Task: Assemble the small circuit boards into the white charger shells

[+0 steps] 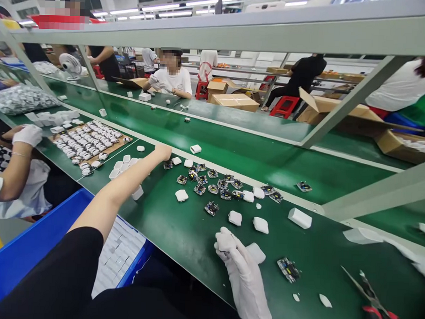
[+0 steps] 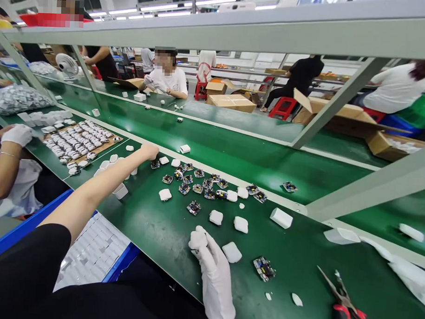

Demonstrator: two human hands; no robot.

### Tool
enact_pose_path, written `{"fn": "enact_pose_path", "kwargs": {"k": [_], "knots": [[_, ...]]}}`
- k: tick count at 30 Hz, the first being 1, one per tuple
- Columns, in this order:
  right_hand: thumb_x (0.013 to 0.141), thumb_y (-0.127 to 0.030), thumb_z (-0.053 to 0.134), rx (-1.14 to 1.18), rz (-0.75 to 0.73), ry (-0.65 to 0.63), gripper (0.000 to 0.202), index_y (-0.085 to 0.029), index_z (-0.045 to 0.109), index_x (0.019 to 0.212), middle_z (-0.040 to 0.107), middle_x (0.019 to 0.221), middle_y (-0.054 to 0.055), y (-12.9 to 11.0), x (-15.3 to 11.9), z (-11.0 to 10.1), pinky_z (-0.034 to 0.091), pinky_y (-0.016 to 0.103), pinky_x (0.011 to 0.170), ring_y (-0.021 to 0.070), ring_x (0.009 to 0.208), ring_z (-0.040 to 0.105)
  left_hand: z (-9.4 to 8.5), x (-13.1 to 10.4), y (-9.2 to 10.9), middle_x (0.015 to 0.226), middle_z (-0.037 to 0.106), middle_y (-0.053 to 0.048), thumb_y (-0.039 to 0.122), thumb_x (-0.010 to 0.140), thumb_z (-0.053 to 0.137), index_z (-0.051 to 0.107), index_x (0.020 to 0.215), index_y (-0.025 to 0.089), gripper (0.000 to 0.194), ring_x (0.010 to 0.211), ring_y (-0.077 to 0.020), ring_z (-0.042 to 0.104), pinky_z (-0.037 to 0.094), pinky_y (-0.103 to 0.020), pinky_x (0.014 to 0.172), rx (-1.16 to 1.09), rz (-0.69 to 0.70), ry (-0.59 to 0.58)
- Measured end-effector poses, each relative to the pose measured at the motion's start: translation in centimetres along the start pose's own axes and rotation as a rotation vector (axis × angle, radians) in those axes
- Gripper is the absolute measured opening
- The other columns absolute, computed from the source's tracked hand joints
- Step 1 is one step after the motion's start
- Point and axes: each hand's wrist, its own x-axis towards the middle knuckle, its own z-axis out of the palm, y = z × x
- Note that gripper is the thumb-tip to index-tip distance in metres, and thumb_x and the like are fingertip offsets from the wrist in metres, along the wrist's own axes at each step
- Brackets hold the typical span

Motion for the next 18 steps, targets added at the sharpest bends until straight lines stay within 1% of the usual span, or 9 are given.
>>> {"fn": "enact_pose_path", "kwargs": {"k": [3, 5, 7, 9, 11, 12, 14, 16, 18], "knots": [[0.077, -0.045, 0.077, 0.082, 0.022, -0.012, 0.047, -0.024, 0.069, 0.119, 0.069, 0.115, 0.004, 0.4, 0.0, -0.1, 0.043, 0.040, 0.106, 0.0232, 0.112, 0.060, -0.3, -0.8, 0.0, 0.125, 0.059, -0.011, 0.033, 0.094, 0.060, 0.058, 0.122, 0.015, 0.034, 0.110, -0.0250, 0.060, 0.052, -0.048, 0.093, 0.041, -0.013, -0.036], [0.078, -0.042, 0.077, 0.143, 0.020, -0.013, 0.044, -0.026, 0.068, 0.118, 0.071, 0.107, 0.002, 0.4, 0.0, -0.1, 0.048, 0.037, 0.100, 0.0202, 0.102, 0.063, -0.7, -1.8, -0.1, 0.126, 0.059, -0.011, 0.033, 0.094, 0.060, 0.058, 0.122, 0.015, 0.034, 0.112, -0.0253, 0.060, 0.051, -0.048, 0.094, 0.056, 0.006, -0.040], [0.077, -0.042, 0.078, 0.215, 0.029, -0.002, 0.040, -0.026, 0.070, 0.113, 0.073, 0.101, 0.002, 0.4, 0.0, -0.1, 0.052, 0.034, 0.092, 0.0174, 0.092, 0.064, -0.8, -3.3, 0.0, 0.126, 0.059, -0.011, 0.034, 0.094, 0.060, 0.058, 0.122, 0.015, 0.034, 0.112, -0.0253, 0.060, 0.051, -0.048, 0.095, 0.065, 0.044, -0.028], [0.073, -0.044, 0.081, 0.275, 0.047, 0.024, 0.037, -0.025, 0.073, 0.104, 0.073, 0.099, 0.003, 0.4, 0.1, -0.3, 0.055, 0.032, 0.086, 0.0162, 0.086, 0.065, -0.5, -5.0, 0.2, 0.126, 0.059, -0.011, 0.036, 0.094, 0.059, 0.058, 0.122, 0.015, 0.035, 0.112, -0.0252, 0.059, 0.050, -0.048, 0.095, 0.072, 0.081, -0.002], [0.066, -0.049, 0.085, 0.314, 0.074, 0.068, 0.042, -0.023, 0.074, 0.097, 0.074, 0.095, 0.004, 0.6, 0.3, -0.7, 0.056, 0.031, 0.081, 0.0164, 0.082, 0.066, 0.2, -6.7, 0.4, 0.127, 0.059, -0.010, 0.038, 0.095, 0.058, 0.058, 0.123, 0.016, 0.036, 0.114, -0.0254, 0.058, 0.048, -0.049, 0.097, 0.084, 0.096, 0.040], [0.063, -0.052, 0.085, 0.331, 0.087, 0.089, 0.045, -0.022, 0.074, 0.094, 0.074, 0.090, 0.004, 0.6, 0.4, -1.0, 0.057, 0.031, 0.077, 0.0163, 0.078, 0.066, 0.6, -7.4, 0.3, 0.128, 0.058, -0.010, 0.039, 0.094, 0.057, 0.058, 0.124, 0.016, 0.037, 0.116, -0.0260, 0.057, 0.046, -0.049, 0.099, 0.094, 0.086, 0.065], [0.058, -0.058, 0.086, 0.366, 0.117, 0.107, 0.051, -0.021, 0.075, 0.090, 0.073, 0.079, 0.003, 0.8, 0.6, -1.4, 0.058, 0.030, 0.068, 0.0153, 0.068, 0.065, 1.4, -8.6, -0.1, 0.128, 0.059, -0.013, 0.037, 0.093, 0.059, 0.058, 0.124, 0.015, 0.038, 0.119, -0.0295, 0.054, 0.042, -0.052, 0.100, 0.123, 0.025, 0.114], [0.055, -0.060, 0.086, 0.393, 0.138, 0.093, 0.054, -0.020, 0.075, 0.090, 0.071, 0.073, 0.003, 0.8, 0.8, -1.7, 0.057, 0.028, 0.062, 0.0139, 0.061, 0.063, 1.9, -9.2, -1.1, 0.123, 0.062, -0.019, 0.031, 0.089, 0.062, 0.063, 0.118, 0.012, 0.035, 0.118, -0.0357, 0.055, 0.041, -0.054, 0.096, 0.150, -0.063, 0.141], [0.053, -0.058, 0.088, 0.406, 0.146, 0.078, 0.055, -0.021, 0.075, 0.091, 0.071, 0.074, 0.003, 0.9, 0.8, -1.8, 0.056, 0.027, 0.060, 0.0130, 0.058, 0.062, 2.1, -9.2, -2.4, 0.117, 0.065, -0.025, 0.027, 0.085, 0.064, 0.067, 0.110, 0.009, 0.031, 0.112, -0.0395, 0.057, 0.042, -0.051, 0.089, 0.164, -0.115, 0.143]]}}
